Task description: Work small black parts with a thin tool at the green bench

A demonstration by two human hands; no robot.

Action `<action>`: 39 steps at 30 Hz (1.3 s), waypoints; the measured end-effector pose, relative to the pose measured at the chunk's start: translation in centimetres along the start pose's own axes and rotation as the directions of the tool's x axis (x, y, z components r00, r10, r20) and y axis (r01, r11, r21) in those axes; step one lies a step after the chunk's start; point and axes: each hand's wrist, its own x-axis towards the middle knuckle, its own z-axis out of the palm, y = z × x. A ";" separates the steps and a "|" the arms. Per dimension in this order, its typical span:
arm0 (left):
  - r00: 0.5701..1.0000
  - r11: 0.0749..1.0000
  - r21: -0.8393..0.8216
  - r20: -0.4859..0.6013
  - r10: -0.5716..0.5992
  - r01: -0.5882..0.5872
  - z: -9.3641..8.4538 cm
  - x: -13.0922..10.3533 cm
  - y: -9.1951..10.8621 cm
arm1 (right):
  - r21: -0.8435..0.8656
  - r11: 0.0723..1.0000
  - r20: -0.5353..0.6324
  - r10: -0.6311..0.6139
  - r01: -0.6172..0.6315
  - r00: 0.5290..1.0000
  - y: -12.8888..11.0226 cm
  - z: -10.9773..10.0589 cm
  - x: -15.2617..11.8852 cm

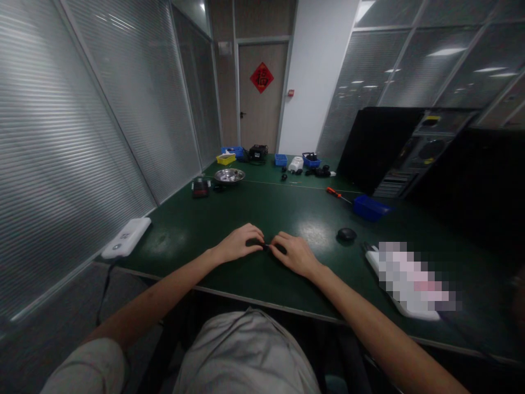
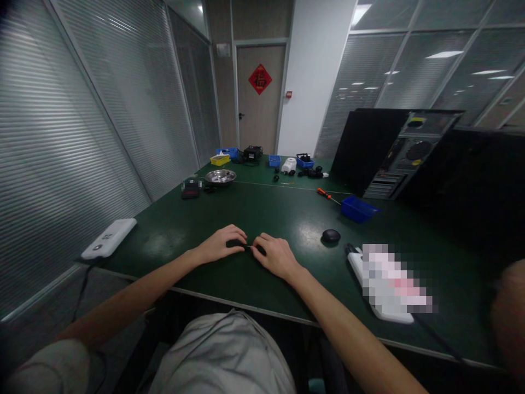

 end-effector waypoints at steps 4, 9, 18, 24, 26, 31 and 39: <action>0.996 0.996 0.018 0.011 -0.087 0.086 -0.2 0.2 -0.8 | 0.023 0.999 -0.005 0.023 -0.023 1.000 0.0 -0.1 0.0; 0.994 0.996 0.087 0.111 -0.019 0.009 -0.9 0.5 -1.6 | 0.029 0.999 -0.004 0.043 -0.043 0.999 0.1 -0.4 0.0; 0.831 0.667 0.499 -0.268 -0.488 0.553 -12.4 -8.2 -14.9 | 0.056 0.998 -0.004 0.041 -0.041 0.999 0.1 -0.4 0.0; 0.732 0.489 0.552 -0.419 -0.537 0.675 -16.1 -13.4 -19.6 | 0.057 0.998 -0.014 0.036 -0.036 0.999 0.3 -0.2 0.1; 0.712 0.494 0.516 -0.453 -0.536 0.700 -16.0 -13.5 -19.8 | 0.063 0.997 -0.013 0.036 -0.035 0.999 0.4 -0.2 0.1; 0.631 0.466 0.427 -0.570 -0.526 0.775 -16.0 -13.1 -19.2 | 0.063 0.998 -0.017 0.032 -0.031 0.999 0.5 -0.1 0.0; 0.664 0.420 0.515 -0.547 -0.510 0.747 -15.8 -12.8 -17.9 | 0.080 0.997 -0.019 0.024 -0.023 1.000 0.5 -0.1 0.0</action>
